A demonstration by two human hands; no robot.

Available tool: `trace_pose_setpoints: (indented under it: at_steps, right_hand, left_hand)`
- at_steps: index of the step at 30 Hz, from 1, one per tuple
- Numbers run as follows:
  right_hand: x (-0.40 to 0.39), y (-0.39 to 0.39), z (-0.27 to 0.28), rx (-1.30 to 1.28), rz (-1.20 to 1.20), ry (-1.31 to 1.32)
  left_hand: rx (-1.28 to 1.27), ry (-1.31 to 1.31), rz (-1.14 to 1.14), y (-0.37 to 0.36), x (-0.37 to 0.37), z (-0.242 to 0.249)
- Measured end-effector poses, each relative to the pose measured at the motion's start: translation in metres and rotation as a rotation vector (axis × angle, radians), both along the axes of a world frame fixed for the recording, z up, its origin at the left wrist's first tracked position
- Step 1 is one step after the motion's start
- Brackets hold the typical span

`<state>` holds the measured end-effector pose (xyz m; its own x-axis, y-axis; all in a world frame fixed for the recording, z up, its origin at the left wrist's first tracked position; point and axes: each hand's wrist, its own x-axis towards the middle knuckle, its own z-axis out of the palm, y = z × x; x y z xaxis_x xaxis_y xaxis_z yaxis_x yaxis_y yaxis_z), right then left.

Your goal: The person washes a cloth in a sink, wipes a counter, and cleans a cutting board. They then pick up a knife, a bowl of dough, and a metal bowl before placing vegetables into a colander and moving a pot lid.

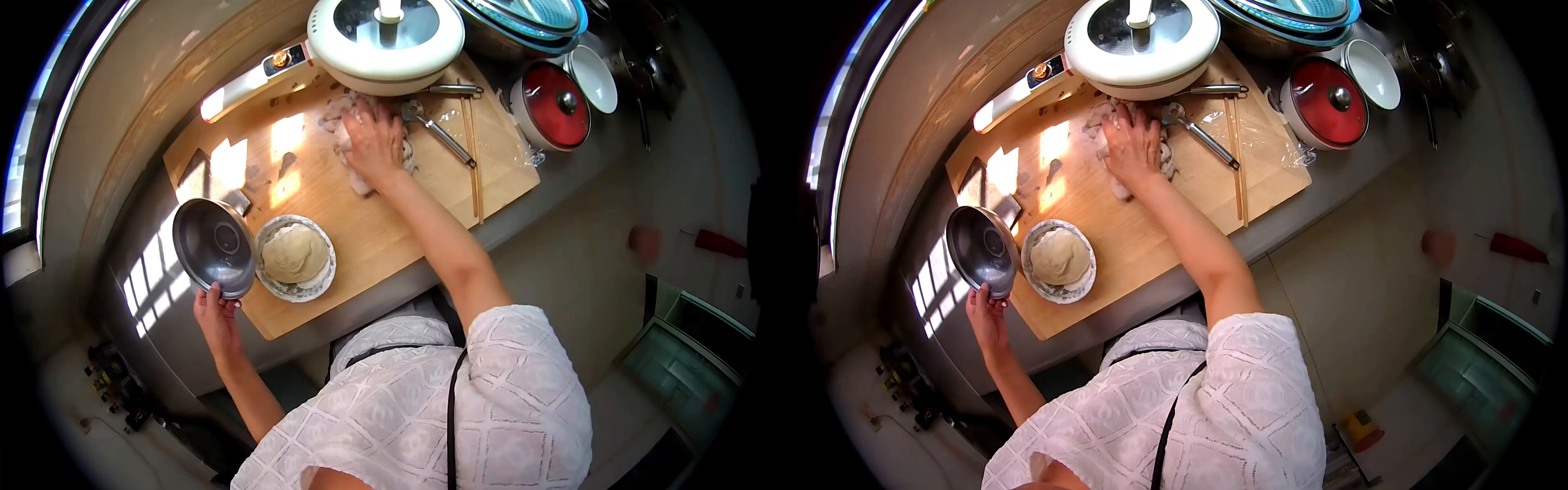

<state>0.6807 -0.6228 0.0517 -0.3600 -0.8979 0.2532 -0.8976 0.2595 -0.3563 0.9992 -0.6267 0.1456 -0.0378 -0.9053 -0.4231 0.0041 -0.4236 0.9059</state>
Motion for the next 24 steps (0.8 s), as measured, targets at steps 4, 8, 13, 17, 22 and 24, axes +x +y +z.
trace_pose_setpoints:
  at_steps: [4, 8, 13, 17, 22, 24]
  right_hand:
    - [0.005, 0.016, 0.000, 0.080, 0.030, -0.004]
    - [-0.002, 0.065, 0.023, 0.171, 0.146, -0.272]
    - [-0.105, 0.064, 0.010, 0.046, -0.068, 0.100]
    - [-0.131, 0.052, 0.013, 0.134, 0.009, 0.225]
    - [-0.114, 0.069, 0.005, 0.167, 0.163, 0.163]
    - [-0.110, 0.071, -0.001, 0.016, 0.159, 0.188]
  left_hand:
    - [-0.025, 0.023, -0.080, 0.007, -0.013, 0.007]
    - [-0.030, 0.022, -0.118, 0.017, -0.033, 0.017]
    - [-0.051, 0.057, -0.091, 0.034, -0.043, 0.020]
    - [-0.038, 0.066, -0.069, 0.052, -0.054, 0.023]
    - [-0.061, 0.052, -0.012, 0.079, -0.065, 0.022]
    - [-0.068, 0.058, 0.017, 0.091, -0.072, 0.021]
